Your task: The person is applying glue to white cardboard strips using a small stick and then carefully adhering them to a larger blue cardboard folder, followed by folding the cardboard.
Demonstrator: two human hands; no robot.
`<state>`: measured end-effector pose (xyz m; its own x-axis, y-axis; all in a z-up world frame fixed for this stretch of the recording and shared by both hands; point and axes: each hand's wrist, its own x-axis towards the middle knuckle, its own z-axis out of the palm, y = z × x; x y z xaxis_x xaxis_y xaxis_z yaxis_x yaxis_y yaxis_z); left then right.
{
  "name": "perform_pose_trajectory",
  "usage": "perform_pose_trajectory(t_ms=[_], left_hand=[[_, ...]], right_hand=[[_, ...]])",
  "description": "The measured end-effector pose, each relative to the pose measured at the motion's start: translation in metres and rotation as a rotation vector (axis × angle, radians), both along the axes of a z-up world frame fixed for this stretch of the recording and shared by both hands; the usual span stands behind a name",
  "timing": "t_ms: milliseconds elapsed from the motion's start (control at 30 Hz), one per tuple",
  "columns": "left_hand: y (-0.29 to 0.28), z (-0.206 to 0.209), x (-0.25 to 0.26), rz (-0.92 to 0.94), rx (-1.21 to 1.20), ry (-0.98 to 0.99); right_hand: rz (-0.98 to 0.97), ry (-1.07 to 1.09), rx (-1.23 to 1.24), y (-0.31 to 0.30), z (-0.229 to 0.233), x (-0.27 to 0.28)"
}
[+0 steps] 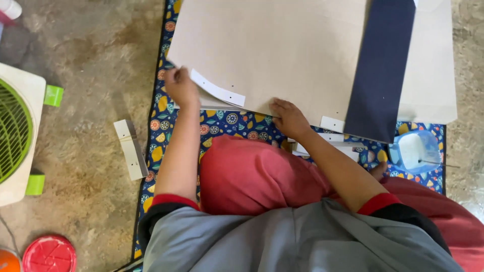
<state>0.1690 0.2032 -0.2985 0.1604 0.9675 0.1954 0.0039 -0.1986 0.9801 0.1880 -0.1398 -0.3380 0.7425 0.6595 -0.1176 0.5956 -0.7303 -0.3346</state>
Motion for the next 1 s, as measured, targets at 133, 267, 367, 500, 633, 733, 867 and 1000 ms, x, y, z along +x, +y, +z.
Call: perform_pose_trajectory(t_ms=[133, 267, 367, 500, 633, 733, 867, 1000], left_hand=[[-0.098, 0.113, 0.003, -0.362, 0.332, -0.104], [-0.190, 0.180, -0.006, -0.730, 0.664, -0.133], [-0.251, 0.162, 0.001, -0.874, 0.775, 0.066], [-0.289, 0.137, 0.018, -1.205, 0.768, 0.144], [-0.263, 0.071, 0.050, -0.742, 0.415, 0.073], [-0.197, -0.168, 0.044, -0.559, 0.490, 0.483], [-0.248, -0.080, 0.037, -0.872, -0.654, 0.717], [-0.250, -0.064, 0.043, -0.958, -0.681, 0.691]], right_hand=[[-0.148, 0.006, 0.432, 0.002, 0.026, -0.019], [-0.307, -0.124, 0.892, 0.020, 0.083, -0.040], [-0.512, -0.081, 1.097, 0.012, 0.076, -0.030], [-0.784, 0.010, 1.394, -0.023, 0.057, -0.007], [-1.202, 0.238, 1.717, -0.087, 0.023, 0.009], [-1.459, 0.461, 1.820, -0.148, -0.033, 0.022], [-1.578, 0.720, 1.881, -0.185, -0.078, 0.027], [-1.625, 0.793, 1.874, -0.176, -0.039, 0.013]])
